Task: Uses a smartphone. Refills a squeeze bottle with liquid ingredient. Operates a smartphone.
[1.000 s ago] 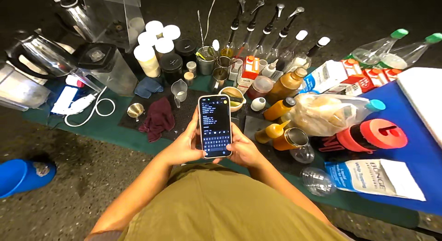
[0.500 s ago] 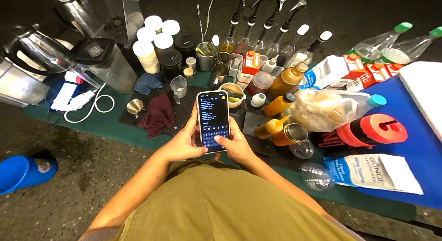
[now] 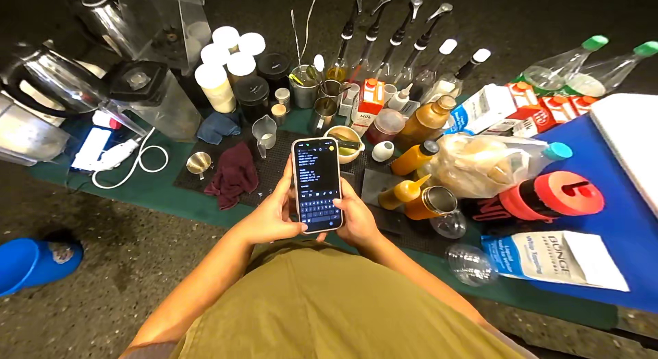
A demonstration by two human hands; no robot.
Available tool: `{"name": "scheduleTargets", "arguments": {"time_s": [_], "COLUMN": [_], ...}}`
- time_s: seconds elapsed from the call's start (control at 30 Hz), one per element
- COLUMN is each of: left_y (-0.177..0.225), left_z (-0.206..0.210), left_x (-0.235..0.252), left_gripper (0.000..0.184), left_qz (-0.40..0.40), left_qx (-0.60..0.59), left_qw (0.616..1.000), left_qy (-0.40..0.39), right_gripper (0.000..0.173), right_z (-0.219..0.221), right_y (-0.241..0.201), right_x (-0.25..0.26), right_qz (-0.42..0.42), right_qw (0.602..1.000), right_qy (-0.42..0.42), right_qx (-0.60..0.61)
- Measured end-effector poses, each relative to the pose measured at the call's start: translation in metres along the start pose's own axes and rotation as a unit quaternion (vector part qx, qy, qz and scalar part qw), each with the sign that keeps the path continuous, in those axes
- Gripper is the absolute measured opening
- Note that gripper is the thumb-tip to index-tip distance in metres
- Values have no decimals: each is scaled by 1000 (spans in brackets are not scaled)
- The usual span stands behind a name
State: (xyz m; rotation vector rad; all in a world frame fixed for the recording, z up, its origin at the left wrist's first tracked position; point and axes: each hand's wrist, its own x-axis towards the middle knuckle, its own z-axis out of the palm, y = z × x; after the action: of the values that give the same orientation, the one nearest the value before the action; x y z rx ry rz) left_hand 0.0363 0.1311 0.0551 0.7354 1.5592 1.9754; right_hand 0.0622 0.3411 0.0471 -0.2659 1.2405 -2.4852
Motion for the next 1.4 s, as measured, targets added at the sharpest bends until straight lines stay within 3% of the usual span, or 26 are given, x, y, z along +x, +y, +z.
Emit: {"name": "scheduleTargets", "arguments": {"time_s": [0.2, 0.37, 0.87, 1.07, 1.17, 1.3, 1.4], "left_y": [1, 1, -1, 1, 4, 10, 12], "left_z": [-1, -2, -7, -7, -3, 9, 18], "left_x": [2, 2, 3, 5, 6, 22, 33], "left_gripper": [119, 120, 121, 119, 107, 68, 54], "left_qz": [9, -13, 11, 24, 19, 38, 34], "left_qx": [-14, -1, -16, -22, 14, 66, 48], "left_qw": [1000, 1000, 1000, 999, 999, 969, 944], "left_qy": [-16, 2, -19, -23, 40, 237, 326], "right_gripper": [46, 59, 56, 45, 51, 53, 54], "right_z": [-13, -10, -6, -11, -16, -14, -10], "right_y": [0, -5, -8, -4, -1, 1, 2], "right_x": [-1, -3, 1, 4, 5, 5, 4], "right_qz": [-8, 21, 30, 13, 3, 9, 23], "right_qw": [995, 996, 998, 996, 993, 993, 994], "right_qy": [-95, -80, -54, -77, -111, -107, -96], "right_qx": [35, 9, -28, 34, 51, 52, 36]}}
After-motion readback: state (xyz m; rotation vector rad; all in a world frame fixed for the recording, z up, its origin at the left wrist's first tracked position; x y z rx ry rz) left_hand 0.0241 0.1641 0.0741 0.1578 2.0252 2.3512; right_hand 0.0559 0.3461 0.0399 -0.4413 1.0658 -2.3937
